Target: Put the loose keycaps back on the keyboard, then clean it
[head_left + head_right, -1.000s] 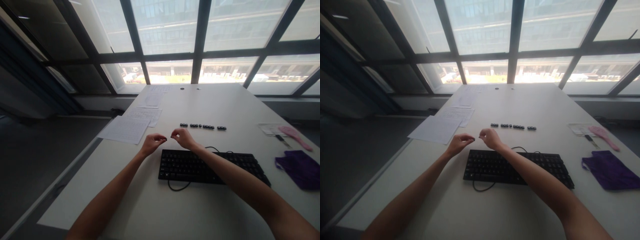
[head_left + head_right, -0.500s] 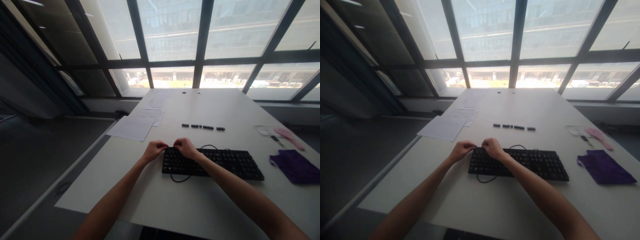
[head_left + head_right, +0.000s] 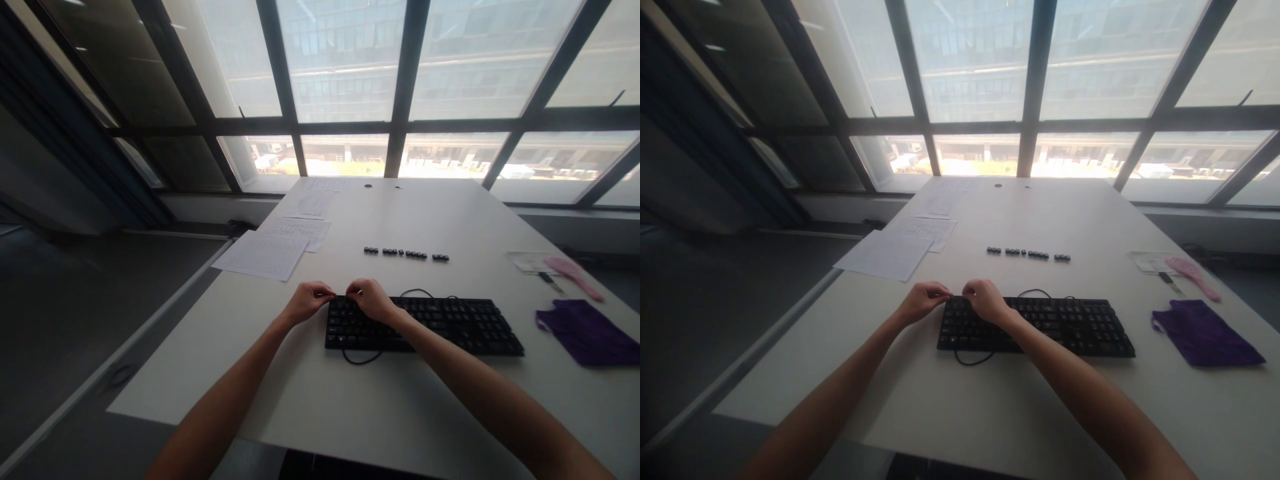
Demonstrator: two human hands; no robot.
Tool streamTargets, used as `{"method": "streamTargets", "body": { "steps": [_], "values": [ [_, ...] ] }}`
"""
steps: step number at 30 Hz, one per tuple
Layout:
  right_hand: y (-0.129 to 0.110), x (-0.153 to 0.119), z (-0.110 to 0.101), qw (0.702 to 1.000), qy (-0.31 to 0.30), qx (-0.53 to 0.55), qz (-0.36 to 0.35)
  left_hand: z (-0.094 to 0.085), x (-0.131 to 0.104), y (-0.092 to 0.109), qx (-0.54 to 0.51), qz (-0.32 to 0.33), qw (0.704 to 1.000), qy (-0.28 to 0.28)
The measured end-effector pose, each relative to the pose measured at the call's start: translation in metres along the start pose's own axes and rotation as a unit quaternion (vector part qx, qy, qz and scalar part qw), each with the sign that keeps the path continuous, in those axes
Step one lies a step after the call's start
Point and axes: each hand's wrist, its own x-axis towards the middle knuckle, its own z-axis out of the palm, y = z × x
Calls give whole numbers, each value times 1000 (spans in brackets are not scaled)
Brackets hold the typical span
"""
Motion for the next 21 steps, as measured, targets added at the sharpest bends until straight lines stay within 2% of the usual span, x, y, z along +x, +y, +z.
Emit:
{"method": "streamTargets", "body": {
  "steps": [6, 14, 21],
  "values": [
    [-1, 0, 1, 999, -1, -28, -18, 2, -2, 4, 41, 21, 999, 7],
    [-1, -6, 6, 994, -19, -87, -65, 6, -7, 10, 160, 113, 980, -15],
    [-6, -15, 4, 990, -22, -117, -74, 10, -17, 4, 225, 122, 966, -47]
  ]
}}
